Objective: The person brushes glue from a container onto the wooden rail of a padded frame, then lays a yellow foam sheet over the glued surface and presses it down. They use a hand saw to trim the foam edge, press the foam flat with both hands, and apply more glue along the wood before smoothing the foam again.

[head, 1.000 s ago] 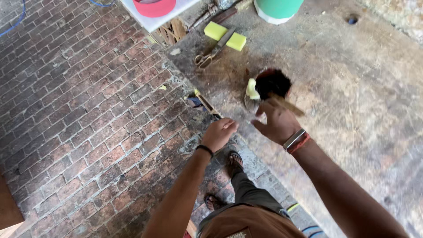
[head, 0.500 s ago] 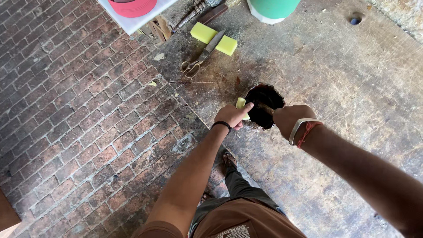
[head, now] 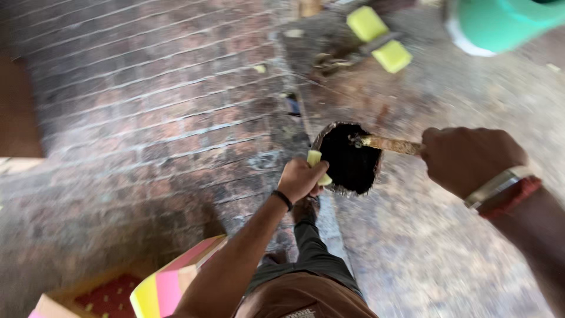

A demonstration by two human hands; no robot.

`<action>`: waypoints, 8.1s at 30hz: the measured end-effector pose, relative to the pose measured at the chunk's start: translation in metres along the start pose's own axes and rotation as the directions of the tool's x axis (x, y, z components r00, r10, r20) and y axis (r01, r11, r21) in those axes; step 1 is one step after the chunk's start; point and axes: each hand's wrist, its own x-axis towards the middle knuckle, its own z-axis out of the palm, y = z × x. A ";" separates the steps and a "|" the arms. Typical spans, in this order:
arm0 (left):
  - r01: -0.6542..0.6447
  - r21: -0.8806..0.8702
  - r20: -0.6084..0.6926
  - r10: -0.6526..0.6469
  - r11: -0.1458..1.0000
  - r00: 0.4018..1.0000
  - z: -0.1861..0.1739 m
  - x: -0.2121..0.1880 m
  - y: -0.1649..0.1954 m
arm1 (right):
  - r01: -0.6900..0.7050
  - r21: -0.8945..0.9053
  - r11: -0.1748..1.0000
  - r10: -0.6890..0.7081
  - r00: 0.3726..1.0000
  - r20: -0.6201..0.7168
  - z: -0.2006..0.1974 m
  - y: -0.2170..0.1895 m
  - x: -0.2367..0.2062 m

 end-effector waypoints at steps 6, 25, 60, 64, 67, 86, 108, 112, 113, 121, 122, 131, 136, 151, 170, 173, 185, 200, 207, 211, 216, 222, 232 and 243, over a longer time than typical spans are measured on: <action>-0.020 -0.156 -0.387 -0.042 0.987 0.921 -0.080 -0.116 -0.050 | 0.296 -0.079 0.952 -0.303 0.870 -0.389 -0.052 -0.106 -0.013; -0.067 -0.460 -0.819 -0.394 0.885 0.418 -0.054 -0.473 -0.361 | 0.671 -0.250 0.698 -0.699 0.564 -0.439 0.091 -0.449 -0.200; -0.034 -0.834 -0.550 -0.835 0.551 -0.028 0.015 -0.636 -0.647 | 0.718 0.528 0.453 -0.681 0.661 -0.314 0.354 -0.746 -0.067; -0.179 -0.833 -0.526 -0.850 0.523 -0.035 0.006 -0.638 -0.654 | 0.772 0.302 0.559 -0.711 0.634 -0.305 0.367 -0.747 -0.081; -0.170 -0.838 -0.522 -0.853 0.518 -0.024 0.000 -0.641 -0.659 | 0.886 0.242 0.396 -0.857 0.451 -0.250 0.372 -0.757 -0.080; -0.129 -0.858 -0.493 -0.867 0.497 -0.068 0.015 -0.635 -0.664 | 0.872 0.367 0.323 -0.728 0.477 -0.492 0.381 -0.753 -0.056; -0.078 -0.914 -0.390 -0.915 0.399 -0.105 0.144 -0.666 -0.646 | 0.881 -0.342 -0.326 -0.789 -0.453 -0.416 0.434 -0.848 -0.170; -0.086 -0.918 -0.379 -0.920 0.388 -0.103 0.145 -0.664 -0.644 | 0.903 -0.364 -0.228 -0.830 -0.376 -0.413 0.413 -0.839 -0.140; -0.062 -0.921 -0.378 -0.922 0.384 -0.086 0.144 -0.664 -0.642 | 0.910 -0.361 -0.202 -0.809 -0.363 -0.462 0.398 -0.830 -0.126; 0.010 -0.922 -0.385 -0.918 0.386 -0.098 0.136 -0.665 -0.631 | 0.864 -0.431 -0.259 -0.775 -0.453 -0.442 0.403 -0.831 -0.129; 0.016 -0.926 -0.378 -0.919 0.378 -0.112 0.137 -0.663 -0.631 | 0.843 -0.424 -0.332 -0.737 -0.512 -0.441 0.418 -0.842 -0.140; -0.074 -0.910 -0.394 -0.908 0.407 -0.141 0.149 -0.664 -0.621 | 0.948 -0.317 -0.034 -0.865 -0.186 -0.465 0.397 -0.788 -0.091; -0.086 -0.898 -0.424 -0.901 0.431 -0.086 0.143 -0.665 -0.614 | 0.961 -0.028 0.274 -0.676 0.172 -0.716 0.429 -0.742 -0.082; 0.332 -0.713 -0.693 -0.693 0.618 -0.198 0.067 -0.609 -0.605 | 0.975 -0.041 0.220 -0.950 0.204 -0.237 0.234 -0.676 -0.143; 0.016 -0.848 -0.520 -0.826 0.530 -0.216 0.042 -0.624 -0.615 | 0.613 0.642 0.460 -0.829 0.556 0.063 0.354 -0.695 -0.041; 0.004 -0.851 -0.513 -0.829 0.525 -0.223 0.041 -0.622 -0.613 | 0.587 0.754 0.295 -0.832 0.546 -0.099 0.399 -0.711 -0.009; 0.036 -0.872 -0.484 -0.848 0.488 -0.216 0.040 -0.613 -0.604 | 0.862 0.439 0.253 -0.637 0.490 -0.596 0.417 -0.711 -0.040; 0.035 -0.841 -0.533 -0.815 0.540 -0.229 0.041 -0.606 -0.608 | 0.962 0.032 0.273 -0.640 0.206 -0.740 0.446 -0.669 -0.030; 0.045 -0.857 -0.508 -0.824 0.514 -0.253 0.039 -0.601 -0.603 | 0.953 -0.012 0.304 -0.648 0.198 -0.735 0.483 -0.656 -0.008; 0.035 -0.858 -0.506 -0.831 0.512 -0.230 0.039 -0.599 -0.601 | 0.911 0.116 0.396 -0.613 0.356 -0.705 0.482 -0.659 0.002; 0.092 -0.855 -0.516 -0.822 0.510 -0.240 0.040 -0.598 -0.603 | 0.963 -0.076 0.258 -0.658 0.117 -0.744 0.471 -0.652 0.011; 0.074 -0.853 -0.518 -0.818 0.517 -0.249 0.042 -0.593 -0.601 | 0.895 0.030 0.445 -0.434 0.245 -0.867 0.432 -0.644 0.043; 0.132 -0.837 -0.547 -0.795 0.532 -0.261 0.038 -0.579 -0.587 | 0.896 -0.100 0.434 -0.544 0.172 -0.822 0.393 -0.650 0.042; 0.123 -0.843 -0.534 -0.791 0.523 -0.298 0.050 -0.577 -0.589 | 0.882 -0.164 0.442 -0.600 0.155 -0.785 0.351 -0.670 0.056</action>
